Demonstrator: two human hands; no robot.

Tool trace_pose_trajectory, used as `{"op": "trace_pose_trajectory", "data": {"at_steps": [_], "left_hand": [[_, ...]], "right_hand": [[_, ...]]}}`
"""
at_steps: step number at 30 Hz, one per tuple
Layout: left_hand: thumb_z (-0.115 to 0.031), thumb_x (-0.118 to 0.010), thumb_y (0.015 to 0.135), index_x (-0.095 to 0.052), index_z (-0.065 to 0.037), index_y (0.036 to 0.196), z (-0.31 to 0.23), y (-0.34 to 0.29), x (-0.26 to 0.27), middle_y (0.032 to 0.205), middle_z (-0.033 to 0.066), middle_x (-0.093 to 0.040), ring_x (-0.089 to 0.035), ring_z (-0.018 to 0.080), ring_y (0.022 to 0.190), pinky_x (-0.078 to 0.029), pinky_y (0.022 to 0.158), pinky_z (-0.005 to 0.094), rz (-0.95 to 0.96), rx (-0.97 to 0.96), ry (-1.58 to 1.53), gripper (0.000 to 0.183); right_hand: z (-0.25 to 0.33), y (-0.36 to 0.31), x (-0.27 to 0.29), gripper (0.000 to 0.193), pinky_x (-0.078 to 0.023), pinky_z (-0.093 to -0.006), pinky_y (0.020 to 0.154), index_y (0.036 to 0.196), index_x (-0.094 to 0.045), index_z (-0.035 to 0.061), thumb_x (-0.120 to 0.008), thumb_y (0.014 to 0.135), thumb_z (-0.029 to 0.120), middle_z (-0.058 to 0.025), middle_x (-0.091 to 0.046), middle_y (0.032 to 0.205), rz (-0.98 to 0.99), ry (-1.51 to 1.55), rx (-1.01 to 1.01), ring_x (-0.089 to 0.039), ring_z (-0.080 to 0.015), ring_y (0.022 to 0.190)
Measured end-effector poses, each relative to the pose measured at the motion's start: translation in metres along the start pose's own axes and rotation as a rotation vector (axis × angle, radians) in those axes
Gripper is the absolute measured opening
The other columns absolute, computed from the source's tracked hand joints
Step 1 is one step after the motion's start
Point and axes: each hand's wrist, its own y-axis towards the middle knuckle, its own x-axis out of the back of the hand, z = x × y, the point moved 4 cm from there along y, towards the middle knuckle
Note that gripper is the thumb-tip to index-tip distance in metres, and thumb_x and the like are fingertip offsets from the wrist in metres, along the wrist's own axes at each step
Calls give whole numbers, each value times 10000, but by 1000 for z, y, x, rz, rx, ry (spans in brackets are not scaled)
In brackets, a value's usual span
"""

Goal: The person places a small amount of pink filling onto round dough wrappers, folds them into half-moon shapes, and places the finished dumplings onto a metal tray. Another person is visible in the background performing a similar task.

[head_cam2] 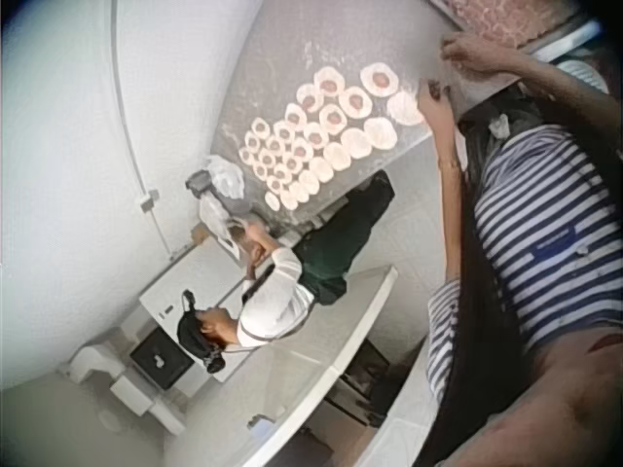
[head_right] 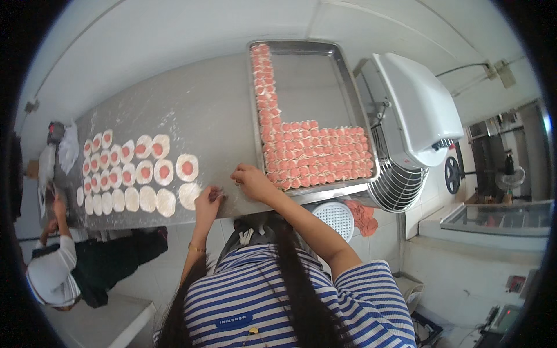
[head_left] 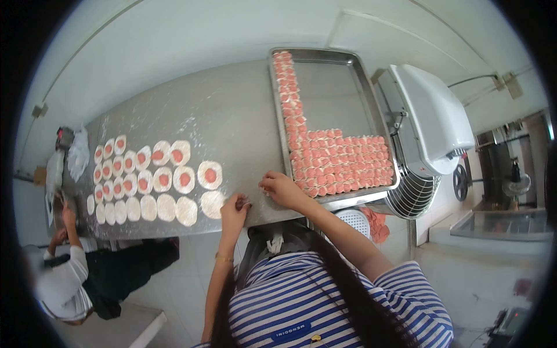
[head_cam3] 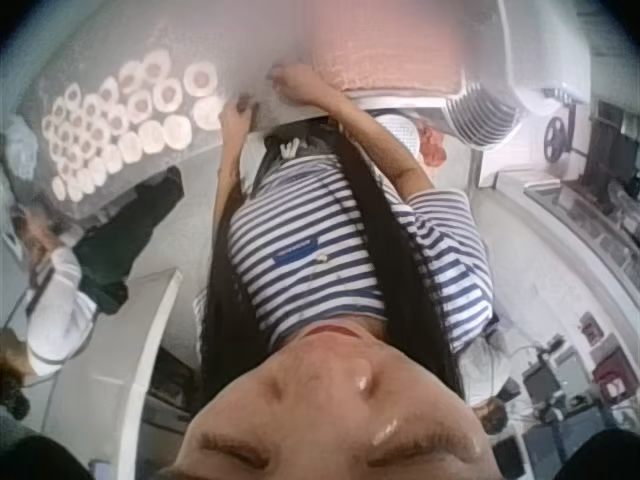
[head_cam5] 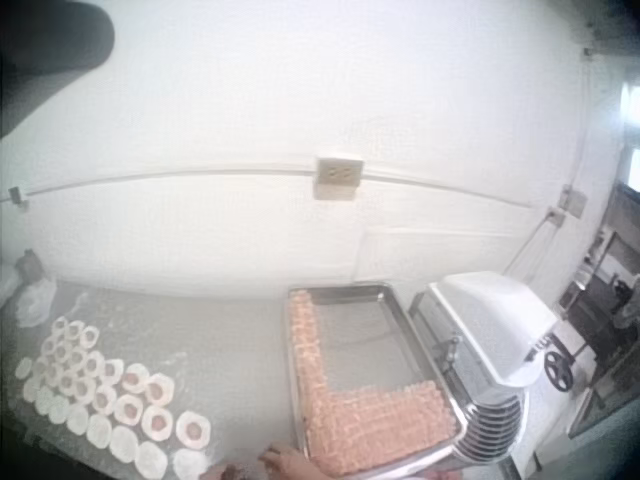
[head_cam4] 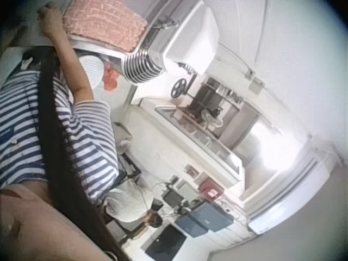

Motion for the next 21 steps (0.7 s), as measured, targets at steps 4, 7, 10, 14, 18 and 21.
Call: {"op": "trace_pose_trajectory", "data": {"at_steps": [4,7,10,14,18,21], "left_hand": [[36,-635,770,-616,14,995,8,-17,16,867,101,-675,-657,151,789,-520,706,258,-3,67,-109,227],[64,-606,783,-610,21,1007,-1,-23,18,895,91,-664,-637,128,807,-508,705,238,-6,92,-107,228],[69,-600,787,-603,22,1021,-2,-27,17,912,83,-661,-635,128,819,-507,714,236,-27,67,-134,239],[74,-596,791,-598,26,1025,-15,-27,11,919,80,-656,-636,134,836,-510,729,245,-11,96,-102,239],[67,-602,798,-596,31,1023,-24,-29,4,924,83,-657,-633,133,840,-512,739,249,-18,94,-123,228],[56,-609,804,-596,33,1025,-34,-31,-6,924,83,-660,-630,130,834,-513,742,246,-5,111,-125,223]], "right_hand": [[-27,5,99,299,-507,-330,703,983,-651,36,-619,701,-58,-112,-611,975,-234,35,-93,-622,-252,824],[-97,-8,184,384,-516,-301,664,1008,-660,47,-642,651,-93,-106,-629,950,-487,-67,-137,-628,-234,776],[-150,-13,231,389,-510,-317,674,996,-671,53,-662,622,-52,-108,-634,894,-464,-231,-266,-627,-245,744],[-196,-6,233,341,-508,-340,685,940,-684,57,-653,610,-20,-111,-639,826,-335,-358,-311,-630,-270,739],[-198,2,222,272,-502,-402,726,883,-696,75,-590,647,-10,-162,-634,826,-259,-335,-309,-623,-336,796],[-202,1,221,222,-501,-409,730,859,-694,74,-593,665,31,-172,-632,828,-255,-349,-319,-619,-345,806]]}}
